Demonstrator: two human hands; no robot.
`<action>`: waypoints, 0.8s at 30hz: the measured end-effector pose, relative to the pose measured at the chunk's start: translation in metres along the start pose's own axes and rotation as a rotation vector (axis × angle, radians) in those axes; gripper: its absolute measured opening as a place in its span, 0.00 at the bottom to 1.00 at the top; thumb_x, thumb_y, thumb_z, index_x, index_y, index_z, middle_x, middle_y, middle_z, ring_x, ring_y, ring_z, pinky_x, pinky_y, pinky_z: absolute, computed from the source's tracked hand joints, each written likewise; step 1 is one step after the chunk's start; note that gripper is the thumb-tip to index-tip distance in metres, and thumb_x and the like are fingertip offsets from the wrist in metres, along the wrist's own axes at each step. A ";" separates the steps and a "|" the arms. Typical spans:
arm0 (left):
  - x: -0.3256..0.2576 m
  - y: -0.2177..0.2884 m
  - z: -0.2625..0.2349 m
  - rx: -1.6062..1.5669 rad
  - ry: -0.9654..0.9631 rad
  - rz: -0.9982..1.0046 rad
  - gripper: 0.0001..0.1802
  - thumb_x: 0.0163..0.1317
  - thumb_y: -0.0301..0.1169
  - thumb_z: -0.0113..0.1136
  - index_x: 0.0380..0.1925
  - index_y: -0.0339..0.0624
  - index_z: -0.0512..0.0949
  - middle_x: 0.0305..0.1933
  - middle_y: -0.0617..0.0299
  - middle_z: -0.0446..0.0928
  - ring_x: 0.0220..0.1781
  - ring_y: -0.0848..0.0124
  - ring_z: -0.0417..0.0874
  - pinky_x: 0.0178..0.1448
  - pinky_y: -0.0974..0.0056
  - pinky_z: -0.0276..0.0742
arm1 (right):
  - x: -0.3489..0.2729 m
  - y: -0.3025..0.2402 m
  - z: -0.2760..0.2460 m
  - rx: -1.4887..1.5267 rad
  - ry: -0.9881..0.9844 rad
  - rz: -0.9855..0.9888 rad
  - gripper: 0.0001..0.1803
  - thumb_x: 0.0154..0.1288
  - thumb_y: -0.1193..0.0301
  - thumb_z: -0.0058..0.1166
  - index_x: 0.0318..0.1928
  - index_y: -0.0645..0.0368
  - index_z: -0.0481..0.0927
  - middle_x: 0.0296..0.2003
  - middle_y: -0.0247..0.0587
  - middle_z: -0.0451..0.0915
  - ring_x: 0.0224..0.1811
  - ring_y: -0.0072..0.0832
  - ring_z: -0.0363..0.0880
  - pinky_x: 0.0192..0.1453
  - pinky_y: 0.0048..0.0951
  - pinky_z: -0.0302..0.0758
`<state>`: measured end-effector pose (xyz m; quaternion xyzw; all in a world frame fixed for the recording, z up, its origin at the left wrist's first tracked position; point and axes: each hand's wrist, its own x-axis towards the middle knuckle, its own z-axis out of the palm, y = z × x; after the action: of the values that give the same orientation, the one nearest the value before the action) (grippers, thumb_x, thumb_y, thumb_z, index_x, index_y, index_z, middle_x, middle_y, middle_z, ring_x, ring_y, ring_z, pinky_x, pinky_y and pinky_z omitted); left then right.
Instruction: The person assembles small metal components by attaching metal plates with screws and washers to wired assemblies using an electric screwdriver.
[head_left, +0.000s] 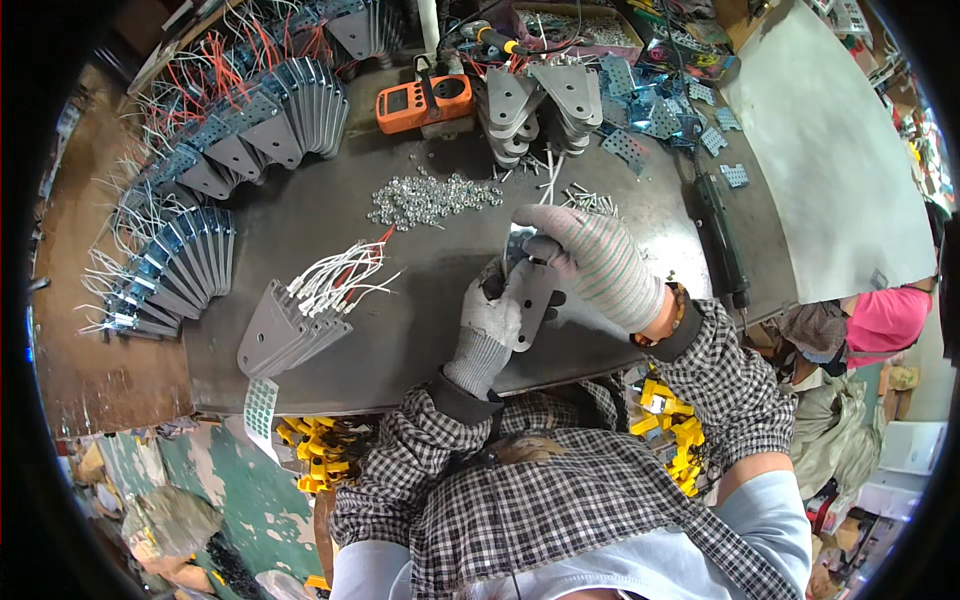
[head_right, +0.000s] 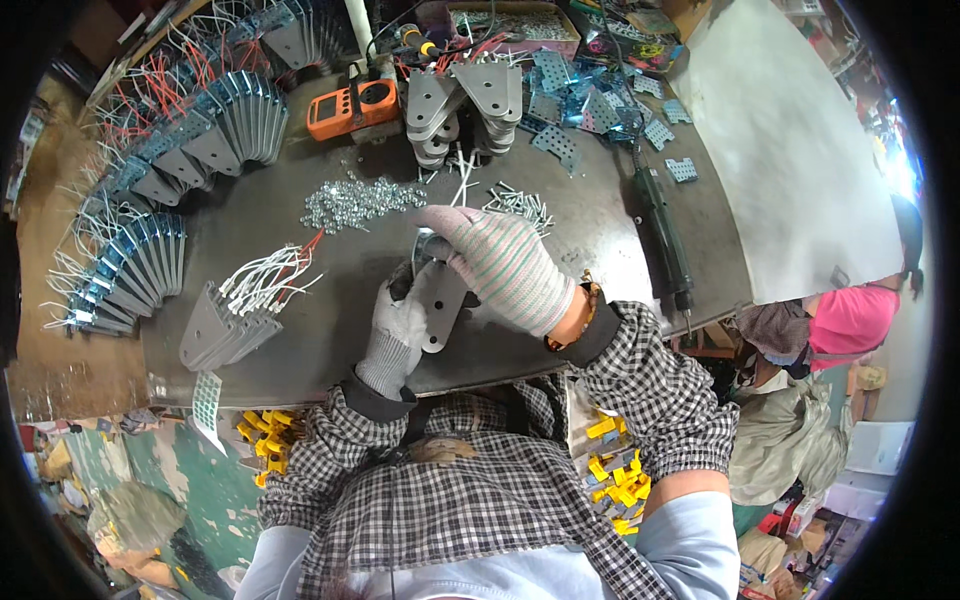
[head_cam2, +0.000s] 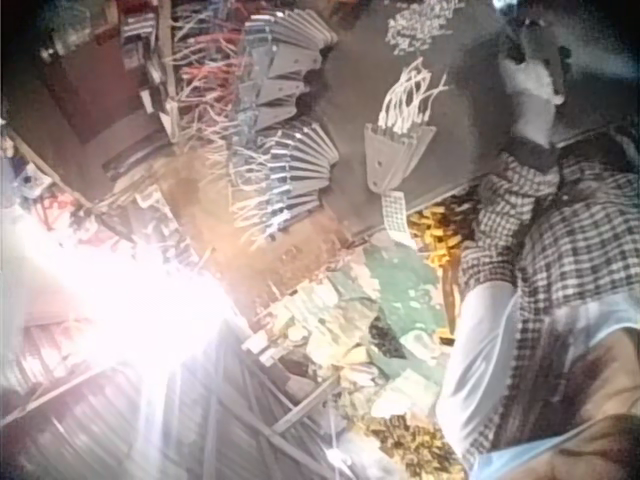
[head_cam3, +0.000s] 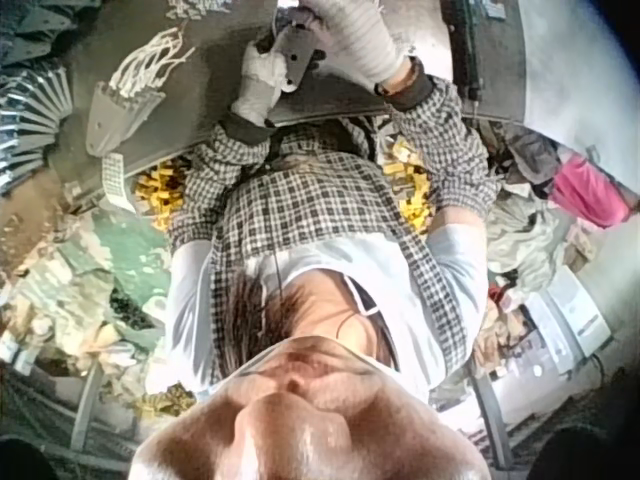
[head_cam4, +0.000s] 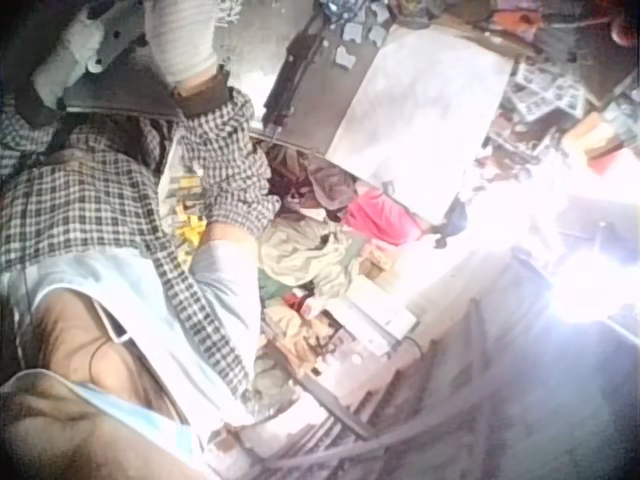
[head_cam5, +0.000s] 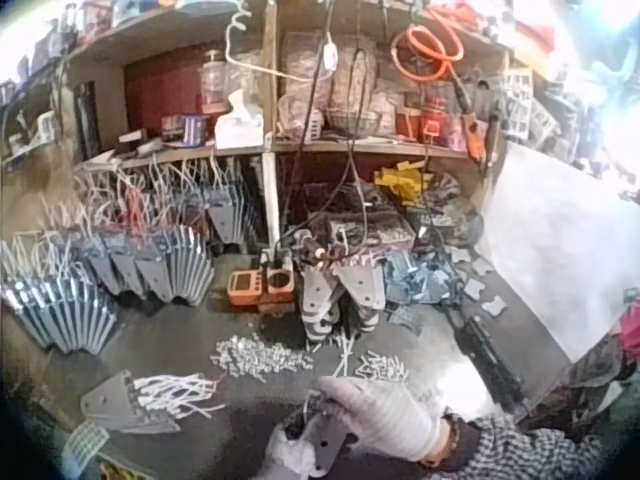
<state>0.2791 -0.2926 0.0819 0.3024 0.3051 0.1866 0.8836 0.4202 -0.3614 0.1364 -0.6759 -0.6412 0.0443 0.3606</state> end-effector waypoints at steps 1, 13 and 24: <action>-0.002 0.001 0.004 0.171 0.024 0.021 0.15 0.74 0.33 0.48 0.53 0.36 0.74 0.44 0.57 0.81 0.39 0.68 0.86 0.41 0.64 0.85 | 0.002 -0.001 0.002 -0.024 0.001 0.011 0.16 0.62 0.72 0.56 0.51 0.56 0.75 0.34 0.46 0.81 0.37 0.44 0.82 0.40 0.39 0.78; 0.007 0.000 0.003 0.365 -0.427 0.085 0.17 0.66 0.22 0.53 0.55 0.35 0.73 0.52 0.61 0.77 0.57 0.73 0.75 0.64 0.65 0.69 | -0.011 0.007 0.005 -0.200 0.124 -0.012 0.12 0.58 0.70 0.59 0.43 0.54 0.77 0.30 0.41 0.80 0.33 0.40 0.81 0.35 0.38 0.77; 0.082 -0.038 0.085 0.246 -0.672 -0.038 0.18 0.69 0.27 0.54 0.58 0.40 0.73 0.45 0.60 0.79 0.47 0.74 0.78 0.57 0.67 0.72 | -0.076 0.040 -0.053 0.189 0.266 0.463 0.37 0.61 0.79 0.54 0.71 0.49 0.62 0.71 0.51 0.57 0.71 0.40 0.61 0.71 0.40 0.62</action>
<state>0.4015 -0.3148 0.0760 0.4452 0.0230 0.0223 0.8949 0.4674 -0.4490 0.1230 -0.7677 -0.4098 0.0958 0.4833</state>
